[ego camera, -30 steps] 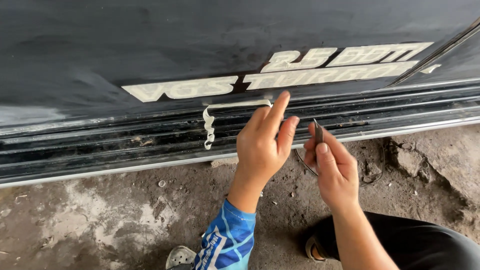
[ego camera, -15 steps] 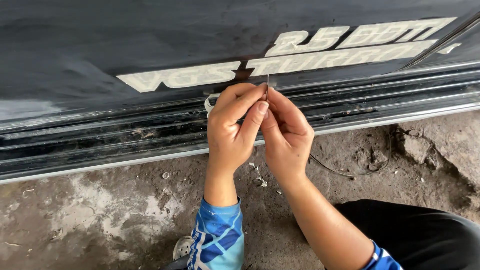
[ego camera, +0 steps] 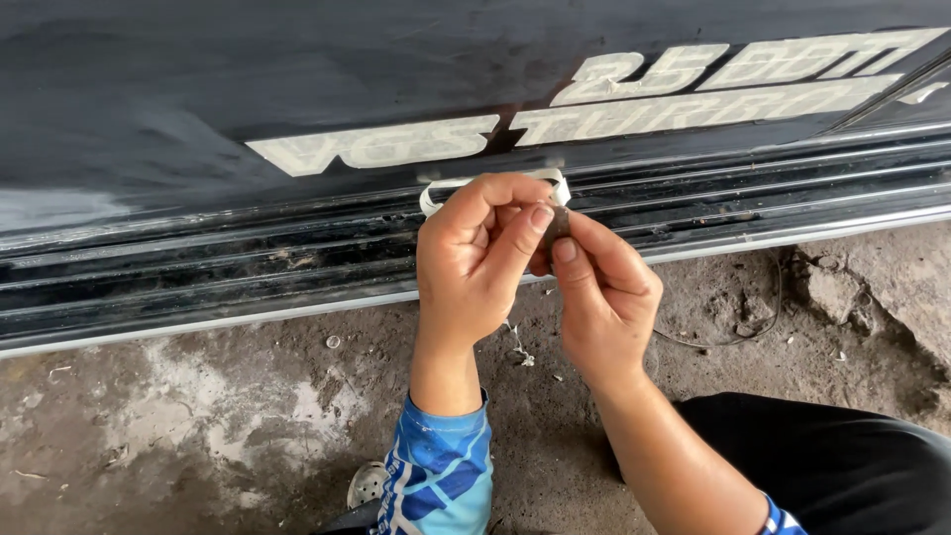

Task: The person is removing a white vinyl decal or sticker from the lower side panel of a black vehicle using a utility blade.

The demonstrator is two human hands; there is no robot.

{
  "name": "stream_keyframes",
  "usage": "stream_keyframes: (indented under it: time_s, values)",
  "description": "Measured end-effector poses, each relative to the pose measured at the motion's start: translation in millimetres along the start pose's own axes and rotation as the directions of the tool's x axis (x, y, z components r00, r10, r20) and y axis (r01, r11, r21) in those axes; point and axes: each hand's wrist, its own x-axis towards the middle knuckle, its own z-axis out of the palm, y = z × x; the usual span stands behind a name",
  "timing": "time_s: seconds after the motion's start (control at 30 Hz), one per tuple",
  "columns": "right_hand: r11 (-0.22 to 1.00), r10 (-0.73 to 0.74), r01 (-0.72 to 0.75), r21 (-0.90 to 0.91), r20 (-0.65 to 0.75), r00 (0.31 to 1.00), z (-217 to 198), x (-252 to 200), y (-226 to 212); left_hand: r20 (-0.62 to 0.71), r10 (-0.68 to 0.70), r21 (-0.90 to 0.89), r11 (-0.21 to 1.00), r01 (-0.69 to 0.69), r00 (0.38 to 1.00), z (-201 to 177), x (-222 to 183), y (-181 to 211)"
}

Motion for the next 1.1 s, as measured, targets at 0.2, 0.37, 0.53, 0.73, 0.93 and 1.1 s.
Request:
stream_keyframes:
  time_s: [0.2, 0.37, 0.53, 0.73, 0.93, 1.1]
  values:
    - [0.895, -0.038, 0.041, -0.444, 0.017, 0.999, -4.3, 8.4, -32.4, 0.137, 0.246, 0.554, 0.784, -0.28, 0.96, -5.7, 8.3, 21.9]
    - [0.67, -0.025, 0.211, -0.712, 0.262, 0.965, -23.4, 23.0, -64.1, 0.306, 0.157, 0.635, 0.702, -0.324, 0.939, -19.1, 7.0, 36.1]
    - [0.54, 0.086, 0.291, -0.79, 0.396, 0.914, -34.2, 28.9, -79.2, 0.429, 0.152, 0.713, 0.547, -0.438, 0.89, -13.4, 4.4, 34.9]
    - [0.604, 0.233, 0.038, -0.796, 0.222, 0.947, -36.1, 20.8, -67.8, 0.28, 0.168, 0.678, 0.662, -0.319, 0.945, -10.8, -1.2, 33.0]
    - [0.877, 0.203, -0.116, -0.467, 0.138, 0.969, -53.2, 20.0, -36.8, 0.309, 0.214, 0.718, 0.587, -0.375, 0.927, 8.1, 19.2, 20.4]
    - [0.996, 0.068, -0.067, -0.056, 0.026, 0.997, -48.5, 29.1, -21.5, 0.556, 0.203, 0.687, 0.435, -0.583, 0.806, 8.2, 24.6, 31.7]
